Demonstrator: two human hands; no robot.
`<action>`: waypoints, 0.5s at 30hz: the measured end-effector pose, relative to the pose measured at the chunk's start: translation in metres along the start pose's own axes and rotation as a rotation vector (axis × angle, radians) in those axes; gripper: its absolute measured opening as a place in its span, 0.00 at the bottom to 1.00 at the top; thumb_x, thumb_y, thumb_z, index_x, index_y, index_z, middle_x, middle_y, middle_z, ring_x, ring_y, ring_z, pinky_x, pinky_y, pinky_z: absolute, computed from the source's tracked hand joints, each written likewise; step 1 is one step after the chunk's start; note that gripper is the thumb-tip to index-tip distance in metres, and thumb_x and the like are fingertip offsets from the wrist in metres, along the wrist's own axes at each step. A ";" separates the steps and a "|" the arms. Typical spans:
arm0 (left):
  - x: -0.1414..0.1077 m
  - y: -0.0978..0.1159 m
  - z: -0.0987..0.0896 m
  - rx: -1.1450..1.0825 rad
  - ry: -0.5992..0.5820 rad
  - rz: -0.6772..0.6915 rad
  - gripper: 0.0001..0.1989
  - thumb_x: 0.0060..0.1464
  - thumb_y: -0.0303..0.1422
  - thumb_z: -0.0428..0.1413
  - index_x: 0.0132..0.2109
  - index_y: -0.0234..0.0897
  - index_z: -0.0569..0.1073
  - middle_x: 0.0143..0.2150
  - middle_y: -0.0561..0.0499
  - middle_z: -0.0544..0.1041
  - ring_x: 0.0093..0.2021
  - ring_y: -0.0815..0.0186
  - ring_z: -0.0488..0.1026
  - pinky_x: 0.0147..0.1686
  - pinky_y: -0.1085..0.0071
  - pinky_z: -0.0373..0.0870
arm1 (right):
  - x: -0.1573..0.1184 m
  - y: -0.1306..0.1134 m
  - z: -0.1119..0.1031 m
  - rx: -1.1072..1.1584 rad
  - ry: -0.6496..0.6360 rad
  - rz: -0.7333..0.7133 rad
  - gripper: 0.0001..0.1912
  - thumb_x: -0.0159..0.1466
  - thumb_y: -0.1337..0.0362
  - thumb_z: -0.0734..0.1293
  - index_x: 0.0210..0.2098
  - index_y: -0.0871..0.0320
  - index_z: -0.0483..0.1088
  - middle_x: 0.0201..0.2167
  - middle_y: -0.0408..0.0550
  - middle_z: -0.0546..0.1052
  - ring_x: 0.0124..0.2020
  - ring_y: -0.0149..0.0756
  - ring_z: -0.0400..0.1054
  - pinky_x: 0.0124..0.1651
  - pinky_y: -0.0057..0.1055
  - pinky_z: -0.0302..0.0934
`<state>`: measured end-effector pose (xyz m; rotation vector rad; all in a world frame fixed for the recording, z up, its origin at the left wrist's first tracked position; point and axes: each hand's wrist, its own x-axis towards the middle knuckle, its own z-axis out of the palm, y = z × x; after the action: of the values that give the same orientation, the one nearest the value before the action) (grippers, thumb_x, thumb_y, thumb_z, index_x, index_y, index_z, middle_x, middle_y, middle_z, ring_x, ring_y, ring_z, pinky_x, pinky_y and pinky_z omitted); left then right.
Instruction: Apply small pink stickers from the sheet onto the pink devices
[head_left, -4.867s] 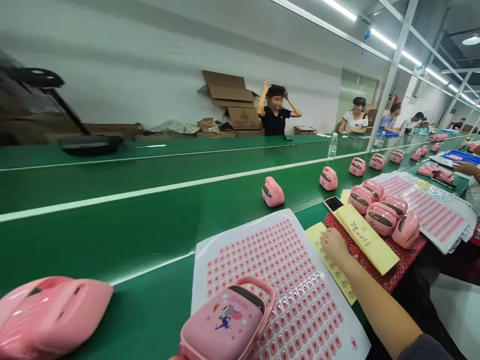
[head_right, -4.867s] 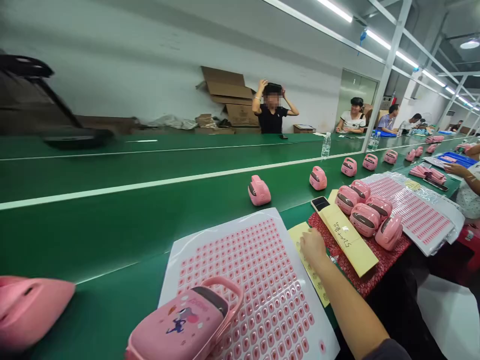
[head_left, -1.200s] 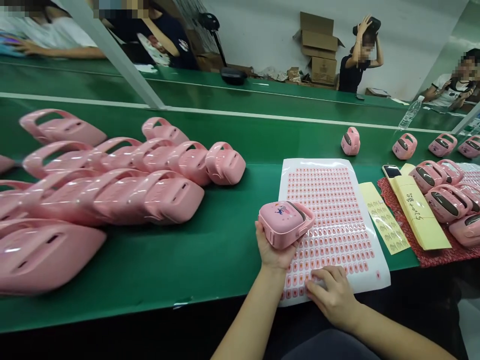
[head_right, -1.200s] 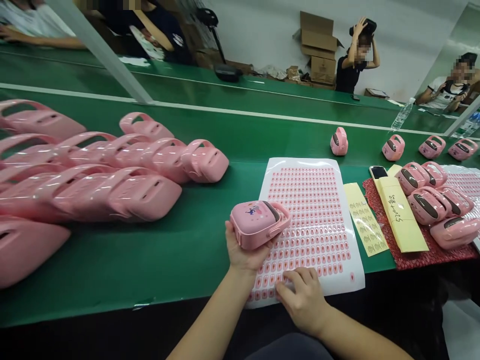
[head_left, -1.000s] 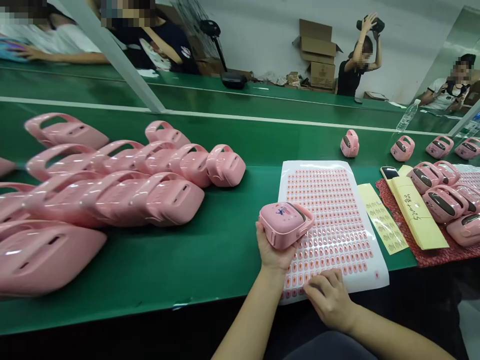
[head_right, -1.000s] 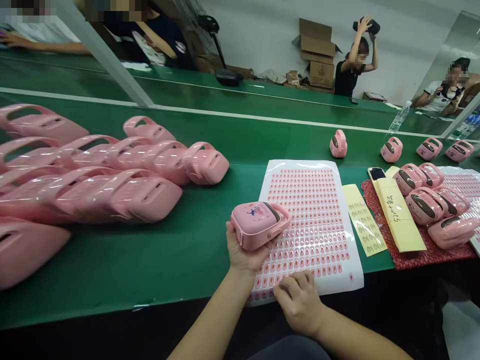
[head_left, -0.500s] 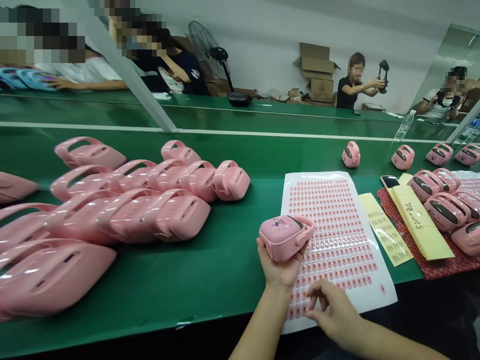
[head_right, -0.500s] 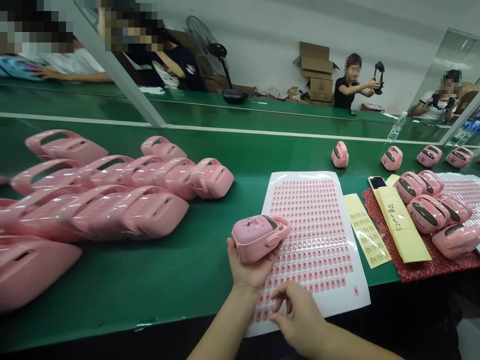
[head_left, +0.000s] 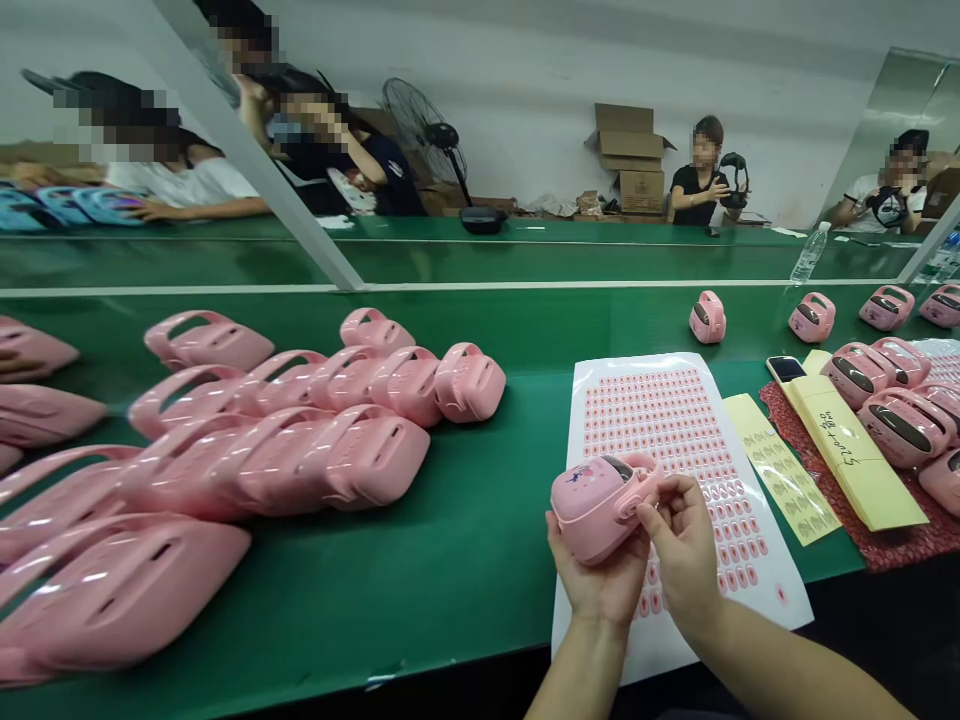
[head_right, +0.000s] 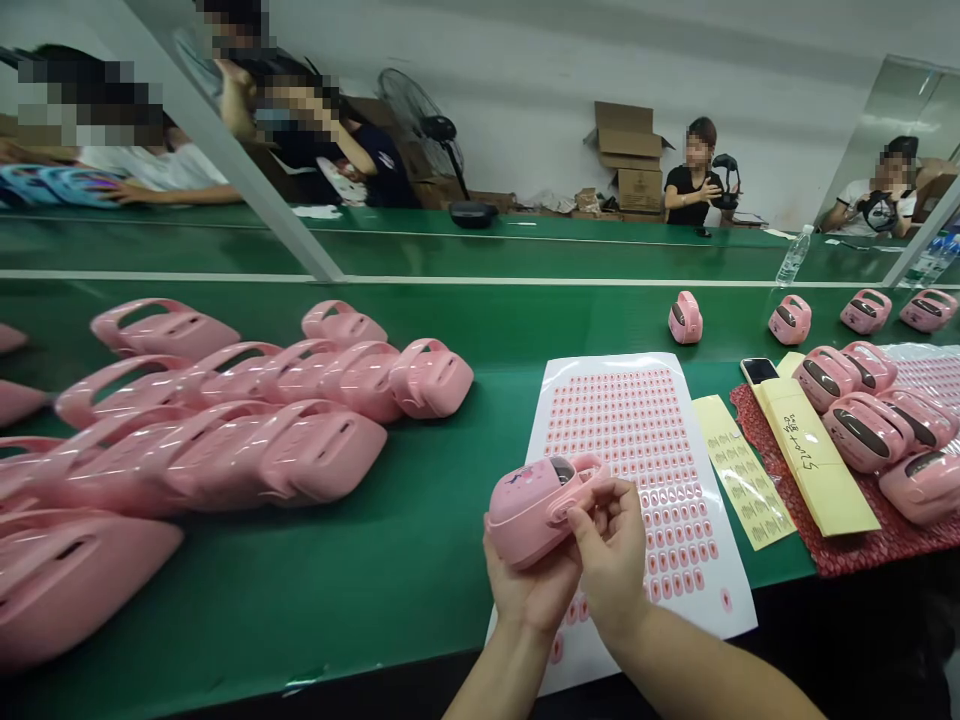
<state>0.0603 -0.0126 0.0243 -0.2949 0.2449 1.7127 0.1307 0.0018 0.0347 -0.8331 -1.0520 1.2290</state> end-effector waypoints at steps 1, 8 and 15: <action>0.000 0.000 -0.001 0.008 -0.025 -0.006 0.30 0.51 0.43 0.51 0.59 0.36 0.61 0.48 0.39 0.75 0.41 0.56 0.75 0.39 0.65 0.72 | -0.001 0.001 0.001 -0.006 0.009 -0.014 0.11 0.56 0.59 0.68 0.34 0.54 0.62 0.26 0.41 0.70 0.28 0.32 0.69 0.35 0.32 0.68; 0.002 -0.002 -0.007 -0.007 -0.013 -0.007 0.35 0.51 0.46 0.50 0.62 0.34 0.57 0.50 0.37 0.74 0.40 0.56 0.75 0.44 0.62 0.70 | -0.004 0.004 0.004 -0.111 0.069 -0.050 0.09 0.58 0.59 0.66 0.34 0.55 0.62 0.27 0.42 0.70 0.28 0.32 0.67 0.34 0.32 0.65; 0.003 -0.001 -0.011 0.026 -0.108 0.014 0.30 0.49 0.43 0.52 0.58 0.38 0.63 0.49 0.40 0.75 0.41 0.56 0.75 0.45 0.60 0.70 | 0.001 0.000 -0.003 -0.146 -0.008 -0.013 0.09 0.57 0.63 0.66 0.35 0.55 0.62 0.27 0.41 0.69 0.29 0.32 0.65 0.33 0.30 0.62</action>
<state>0.0614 -0.0130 0.0127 -0.1815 0.1900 1.7323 0.1334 0.0034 0.0343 -0.9319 -1.1625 1.1559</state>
